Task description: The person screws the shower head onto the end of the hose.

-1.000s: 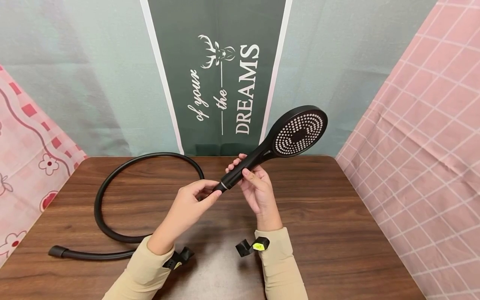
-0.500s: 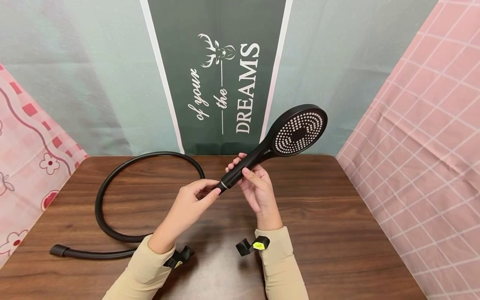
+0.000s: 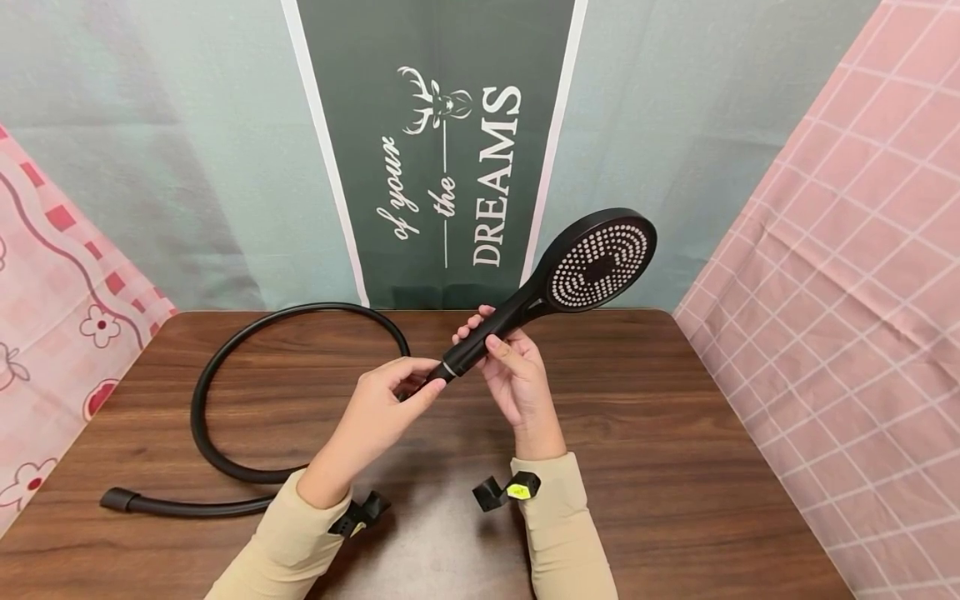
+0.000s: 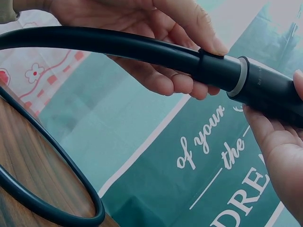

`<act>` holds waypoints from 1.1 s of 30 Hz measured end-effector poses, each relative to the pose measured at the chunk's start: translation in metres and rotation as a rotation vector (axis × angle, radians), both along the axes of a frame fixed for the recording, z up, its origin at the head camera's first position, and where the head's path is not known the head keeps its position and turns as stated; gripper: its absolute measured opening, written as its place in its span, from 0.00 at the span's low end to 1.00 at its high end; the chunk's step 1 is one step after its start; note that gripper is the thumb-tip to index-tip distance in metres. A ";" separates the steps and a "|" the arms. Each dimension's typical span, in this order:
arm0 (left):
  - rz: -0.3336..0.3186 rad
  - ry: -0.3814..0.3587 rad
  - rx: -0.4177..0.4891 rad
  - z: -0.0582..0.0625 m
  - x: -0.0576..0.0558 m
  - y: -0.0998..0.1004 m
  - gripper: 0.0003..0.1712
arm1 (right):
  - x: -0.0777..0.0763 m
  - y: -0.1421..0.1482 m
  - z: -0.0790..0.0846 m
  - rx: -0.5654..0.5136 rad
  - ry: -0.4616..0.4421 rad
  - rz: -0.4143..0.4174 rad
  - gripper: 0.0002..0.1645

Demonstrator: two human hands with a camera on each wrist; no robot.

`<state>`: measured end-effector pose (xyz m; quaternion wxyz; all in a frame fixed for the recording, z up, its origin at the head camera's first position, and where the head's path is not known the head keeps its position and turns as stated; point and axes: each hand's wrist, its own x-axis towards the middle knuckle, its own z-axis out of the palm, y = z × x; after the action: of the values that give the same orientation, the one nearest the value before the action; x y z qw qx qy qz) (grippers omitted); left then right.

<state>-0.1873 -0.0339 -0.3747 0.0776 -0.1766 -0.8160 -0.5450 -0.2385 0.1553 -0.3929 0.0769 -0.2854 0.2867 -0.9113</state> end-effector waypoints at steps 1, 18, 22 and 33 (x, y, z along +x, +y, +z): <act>0.000 0.000 -0.001 0.000 0.000 0.000 0.11 | 0.000 0.000 0.000 0.000 0.000 0.000 0.17; -0.010 -0.043 -0.004 -0.003 -0.001 -0.002 0.12 | 0.002 0.000 0.002 -0.005 0.001 0.005 0.16; 0.002 -0.032 -0.005 -0.003 -0.001 -0.001 0.11 | 0.001 0.000 0.001 -0.006 0.000 0.007 0.17; 0.007 -0.035 0.001 -0.002 0.000 -0.001 0.11 | 0.000 0.001 0.000 -0.008 0.002 0.012 0.17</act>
<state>-0.1876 -0.0344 -0.3765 0.0652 -0.1643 -0.8176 -0.5480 -0.2384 0.1558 -0.3924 0.0808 -0.2882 0.2814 -0.9117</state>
